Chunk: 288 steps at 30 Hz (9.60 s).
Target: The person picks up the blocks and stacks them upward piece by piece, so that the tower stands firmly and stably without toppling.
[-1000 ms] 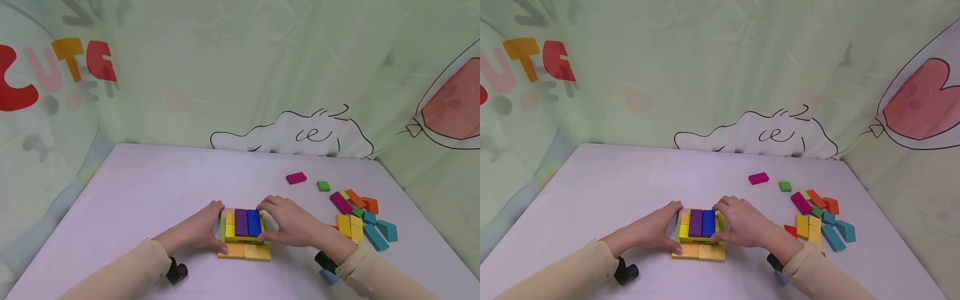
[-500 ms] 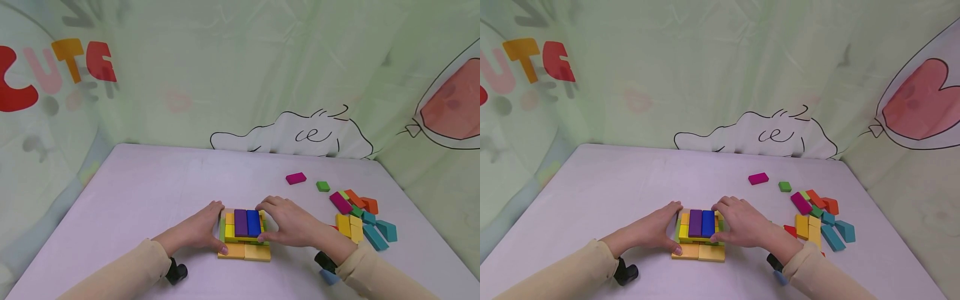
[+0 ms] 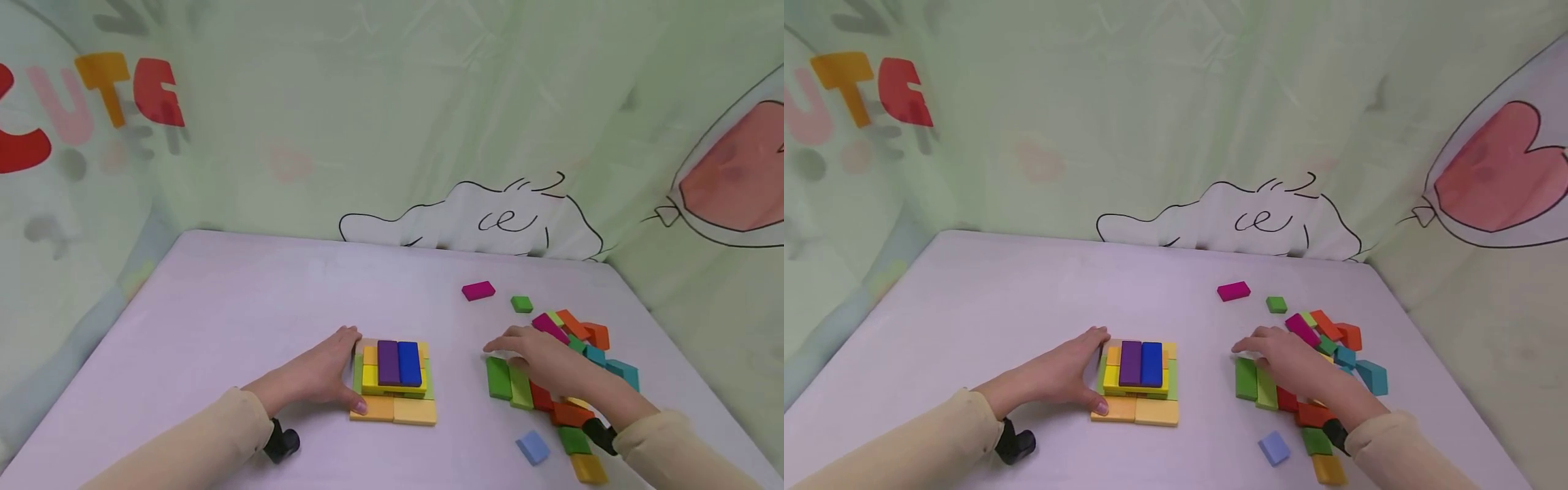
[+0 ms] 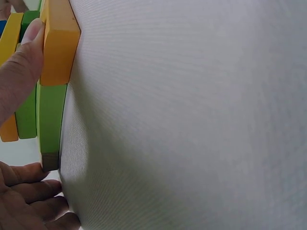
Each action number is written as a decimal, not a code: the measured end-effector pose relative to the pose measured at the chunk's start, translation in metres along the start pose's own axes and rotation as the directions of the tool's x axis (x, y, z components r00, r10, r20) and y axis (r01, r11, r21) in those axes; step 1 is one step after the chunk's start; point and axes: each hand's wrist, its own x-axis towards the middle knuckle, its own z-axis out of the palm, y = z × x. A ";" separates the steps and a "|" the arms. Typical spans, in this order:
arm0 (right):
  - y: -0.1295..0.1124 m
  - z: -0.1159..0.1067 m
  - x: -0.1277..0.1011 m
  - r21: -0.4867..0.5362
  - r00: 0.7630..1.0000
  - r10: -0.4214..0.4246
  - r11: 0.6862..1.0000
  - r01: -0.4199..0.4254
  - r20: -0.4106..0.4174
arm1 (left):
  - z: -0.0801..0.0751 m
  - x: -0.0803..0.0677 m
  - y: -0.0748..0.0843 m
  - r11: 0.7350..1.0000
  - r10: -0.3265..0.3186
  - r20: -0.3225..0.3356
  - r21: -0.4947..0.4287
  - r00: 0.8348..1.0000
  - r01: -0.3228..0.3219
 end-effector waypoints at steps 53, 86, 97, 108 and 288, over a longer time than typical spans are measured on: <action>-0.077 -0.013 0.033 -0.030 0.935 -0.268 0.963 0.269 -0.230 | -0.001 0.003 -0.004 1.000 0.019 0.015 -0.017 1.000 -0.019; -0.100 -0.005 0.045 -0.053 0.949 -0.269 0.963 0.264 -0.164 | -0.002 0.004 -0.004 0.999 0.039 0.016 -0.021 0.999 -0.038; -0.100 -0.005 0.041 -0.047 0.957 -0.251 0.968 0.247 -0.145 | 0.002 0.005 -0.005 0.998 0.058 0.014 -0.020 0.998 -0.057; -0.040 -0.011 0.008 -0.036 0.957 -0.137 0.991 0.132 -0.256 | -0.001 0.004 0.000 0.999 0.052 0.012 0.010 0.999 -0.052; -0.016 0.016 -0.005 -0.086 0.991 0.109 0.991 -0.102 0.082 | -0.001 0.002 -0.005 0.999 0.036 -0.003 -0.013 0.999 -0.036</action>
